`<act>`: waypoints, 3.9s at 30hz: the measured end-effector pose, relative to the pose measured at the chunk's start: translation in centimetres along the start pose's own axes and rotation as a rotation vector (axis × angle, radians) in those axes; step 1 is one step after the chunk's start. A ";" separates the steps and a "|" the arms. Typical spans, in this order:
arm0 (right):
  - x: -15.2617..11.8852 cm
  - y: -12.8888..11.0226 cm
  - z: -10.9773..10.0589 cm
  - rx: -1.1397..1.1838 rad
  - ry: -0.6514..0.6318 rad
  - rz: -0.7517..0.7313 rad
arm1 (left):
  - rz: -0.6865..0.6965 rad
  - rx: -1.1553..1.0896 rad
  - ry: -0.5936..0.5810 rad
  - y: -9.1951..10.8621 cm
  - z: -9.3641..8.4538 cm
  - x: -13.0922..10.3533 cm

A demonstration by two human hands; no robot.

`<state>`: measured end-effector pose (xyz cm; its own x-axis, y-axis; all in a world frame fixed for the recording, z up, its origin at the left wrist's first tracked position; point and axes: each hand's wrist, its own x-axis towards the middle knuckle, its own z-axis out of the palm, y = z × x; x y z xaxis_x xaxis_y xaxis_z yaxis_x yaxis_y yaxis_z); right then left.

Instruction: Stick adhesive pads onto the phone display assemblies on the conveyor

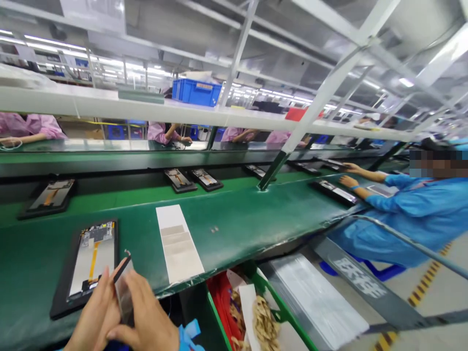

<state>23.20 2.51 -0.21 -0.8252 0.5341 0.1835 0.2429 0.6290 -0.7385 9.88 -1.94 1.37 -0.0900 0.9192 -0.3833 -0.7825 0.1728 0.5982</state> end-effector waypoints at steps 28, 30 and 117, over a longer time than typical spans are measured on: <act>14.0 -0.1 2.5 0.380 0.154 0.340 | 0.341 0.267 0.404 14.1 -14.7 -0.8; 14.4 0.6 2.1 0.380 0.136 0.363 | 0.325 0.295 0.369 14.3 -14.2 0.4; 10.7 4.4 2.0 -0.512 0.010 -0.434 | 0.508 1.429 0.552 13.6 -12.9 6.2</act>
<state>14.43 9.85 -2.84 -0.8985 0.1755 0.4024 0.1031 0.9753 -0.1953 -9.26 1.57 -1.94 -0.5942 0.8031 0.0440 0.5520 0.3674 0.7486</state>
